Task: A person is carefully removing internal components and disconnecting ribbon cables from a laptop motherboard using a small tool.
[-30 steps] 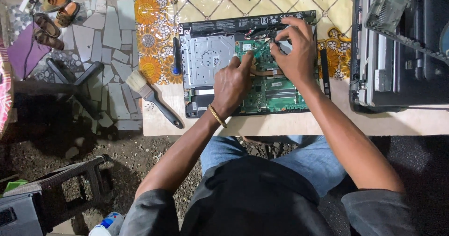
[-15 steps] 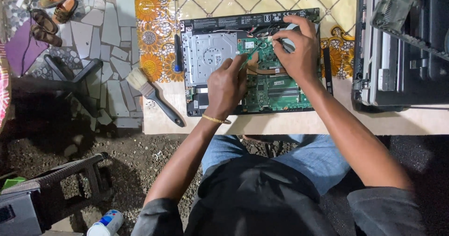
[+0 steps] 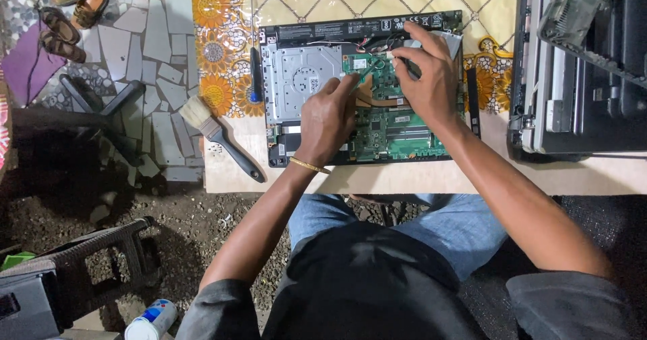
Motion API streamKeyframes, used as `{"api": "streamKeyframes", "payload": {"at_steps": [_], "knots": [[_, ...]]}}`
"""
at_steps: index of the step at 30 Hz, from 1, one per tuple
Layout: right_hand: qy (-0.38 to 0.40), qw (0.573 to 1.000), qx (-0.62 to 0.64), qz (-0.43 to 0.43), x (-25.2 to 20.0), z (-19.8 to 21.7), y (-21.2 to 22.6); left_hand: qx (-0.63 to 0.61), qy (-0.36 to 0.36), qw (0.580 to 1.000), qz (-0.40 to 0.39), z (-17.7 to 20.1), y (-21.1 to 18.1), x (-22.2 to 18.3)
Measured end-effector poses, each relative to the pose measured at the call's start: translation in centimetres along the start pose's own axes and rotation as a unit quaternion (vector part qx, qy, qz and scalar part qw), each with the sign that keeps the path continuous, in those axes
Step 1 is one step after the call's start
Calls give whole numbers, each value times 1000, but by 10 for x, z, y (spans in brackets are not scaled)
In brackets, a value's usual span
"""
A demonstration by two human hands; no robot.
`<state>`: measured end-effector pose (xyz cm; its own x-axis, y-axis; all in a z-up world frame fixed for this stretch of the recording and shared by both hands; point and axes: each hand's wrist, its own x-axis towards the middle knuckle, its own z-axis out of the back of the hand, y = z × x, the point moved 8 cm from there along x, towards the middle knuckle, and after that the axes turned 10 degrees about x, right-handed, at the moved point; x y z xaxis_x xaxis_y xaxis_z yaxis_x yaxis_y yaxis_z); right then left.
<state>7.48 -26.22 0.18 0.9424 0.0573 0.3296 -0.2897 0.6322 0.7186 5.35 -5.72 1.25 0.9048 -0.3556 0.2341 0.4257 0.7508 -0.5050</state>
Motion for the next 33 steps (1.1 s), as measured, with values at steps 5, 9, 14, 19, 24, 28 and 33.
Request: {"api": "streamKeyframes", "payload": {"at_steps": [5, 9, 14, 19, 24, 28, 33], "knots": [[-4, 999, 0, 36, -3, 2, 8, -56, -19, 998, 29, -10, -4, -12], [-3, 999, -9, 48, -5, -1, 8, -49, -42, 997, 38, -24, -1, -26], [0, 998, -12, 56, -9, -4, 6, -27, -41, 998, 33, -37, 1, -32], [17, 998, -41, 46, -17, -6, 5, -16, -30, 999, 25, -43, -2, -35], [12, 998, 1, 56, -9, 3, 10, -22, -64, 997, 27, -41, 0, -31], [8, 999, 28, 23, -8, 8, 15, -104, -68, 991, 45, -6, -6, -18], [-10, 1000, 27, 4, -3, 9, 14, -33, -29, 999, 31, 5, -5, 4]]}}
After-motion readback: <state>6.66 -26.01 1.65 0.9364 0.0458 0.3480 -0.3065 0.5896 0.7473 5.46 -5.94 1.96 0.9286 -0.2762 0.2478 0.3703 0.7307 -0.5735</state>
